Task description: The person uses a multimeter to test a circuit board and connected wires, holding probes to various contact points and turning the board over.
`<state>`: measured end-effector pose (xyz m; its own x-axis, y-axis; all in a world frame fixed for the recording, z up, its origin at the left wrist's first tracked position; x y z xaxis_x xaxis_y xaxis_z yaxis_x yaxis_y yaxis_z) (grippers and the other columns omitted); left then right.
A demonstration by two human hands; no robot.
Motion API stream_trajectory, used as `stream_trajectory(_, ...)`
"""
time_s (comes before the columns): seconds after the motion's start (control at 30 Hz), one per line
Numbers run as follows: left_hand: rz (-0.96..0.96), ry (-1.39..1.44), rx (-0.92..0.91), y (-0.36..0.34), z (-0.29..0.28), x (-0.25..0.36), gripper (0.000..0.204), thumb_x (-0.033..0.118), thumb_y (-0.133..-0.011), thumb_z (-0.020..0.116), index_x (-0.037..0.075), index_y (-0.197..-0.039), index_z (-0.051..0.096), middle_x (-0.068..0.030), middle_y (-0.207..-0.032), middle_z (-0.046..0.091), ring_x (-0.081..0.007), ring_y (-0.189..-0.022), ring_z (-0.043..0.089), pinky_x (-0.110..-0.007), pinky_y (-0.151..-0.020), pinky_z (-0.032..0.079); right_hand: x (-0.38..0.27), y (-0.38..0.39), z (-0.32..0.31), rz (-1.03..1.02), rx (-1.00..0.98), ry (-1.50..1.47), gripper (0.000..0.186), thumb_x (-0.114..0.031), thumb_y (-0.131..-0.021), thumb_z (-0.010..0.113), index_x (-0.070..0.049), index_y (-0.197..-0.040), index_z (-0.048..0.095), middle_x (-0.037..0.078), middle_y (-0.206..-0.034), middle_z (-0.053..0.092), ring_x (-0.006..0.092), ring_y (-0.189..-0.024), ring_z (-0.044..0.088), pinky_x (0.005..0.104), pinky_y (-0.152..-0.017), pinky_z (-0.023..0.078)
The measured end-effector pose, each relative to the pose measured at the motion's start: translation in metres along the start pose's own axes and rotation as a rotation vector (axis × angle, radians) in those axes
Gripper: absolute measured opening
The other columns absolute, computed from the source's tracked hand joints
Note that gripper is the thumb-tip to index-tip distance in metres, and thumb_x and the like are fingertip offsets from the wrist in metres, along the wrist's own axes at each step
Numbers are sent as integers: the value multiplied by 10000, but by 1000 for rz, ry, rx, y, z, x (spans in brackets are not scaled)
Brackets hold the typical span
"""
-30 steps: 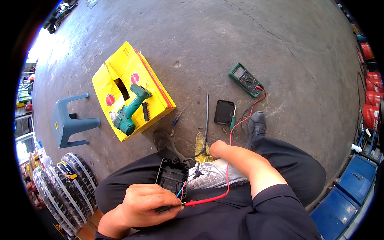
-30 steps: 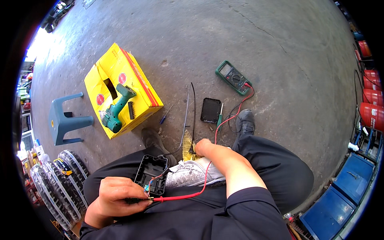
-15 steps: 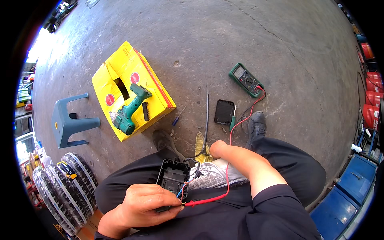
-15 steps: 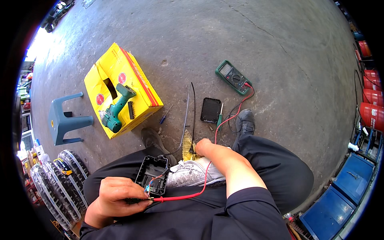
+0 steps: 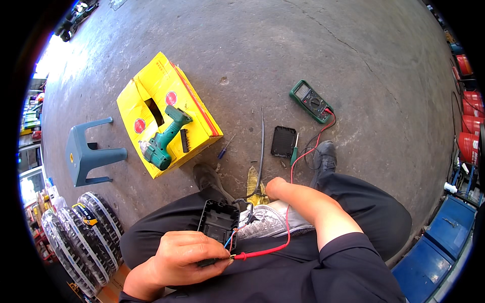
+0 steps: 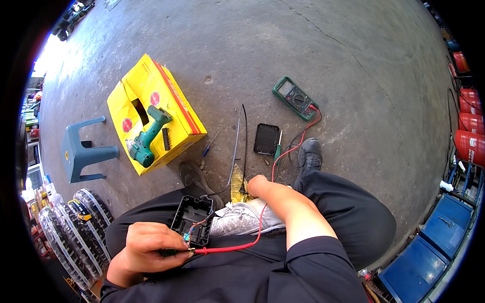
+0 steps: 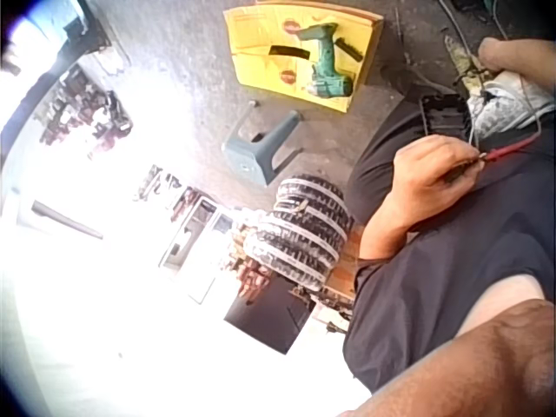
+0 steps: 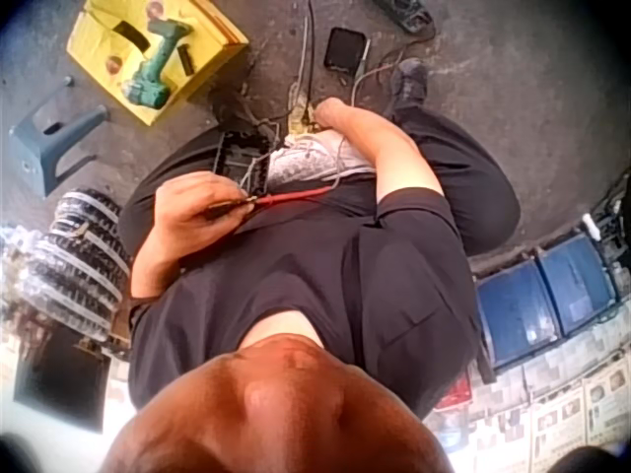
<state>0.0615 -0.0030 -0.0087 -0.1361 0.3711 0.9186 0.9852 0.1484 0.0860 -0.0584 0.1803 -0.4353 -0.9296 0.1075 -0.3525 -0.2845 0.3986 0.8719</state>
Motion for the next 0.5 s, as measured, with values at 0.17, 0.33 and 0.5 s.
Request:
stream_trajectory(0.17,0,-6,8,-3,-1,1,241,22,-744,886,71,-927,737,-71,-843,756,-213,-702,734,-303,-626,581,1,3,-1,-9,0,1,353,-258,-904,643,-73,-1163,797,165,-1239,752,317,-1145,731,447,-928,580)
stream_trajectory(0.33,-56,-11,61,0,-10,1,245,29,-745,887,58,-953,760,-88,-865,766,-231,-736,753,-307,-659,595,4,57,-40,-22,48,49,457,-474,-941,649,-77,-1107,802,157,-1135,770,328,-1059,745,465,-876,592)
stream_trajectory(0.5,-126,45,139,-7,-16,-5,266,33,-782,866,32,-1021,748,-93,-903,769,-192,-788,769,-288,-730,613,41,131,-75,-141,308,163,646,-659,-977,548,-74,-912,814,129,-978,779,339,-910,723,486,-834,568)
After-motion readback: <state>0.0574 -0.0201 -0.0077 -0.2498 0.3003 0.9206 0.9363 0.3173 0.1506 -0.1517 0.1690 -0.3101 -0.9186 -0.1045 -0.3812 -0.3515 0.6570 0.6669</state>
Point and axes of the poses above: each hand's wrist, its own y-axis away from the middle knuckle, its own z-axis out of the palm, x = y × z, the point moved 3 cm from there along -y, towards the middle knuckle
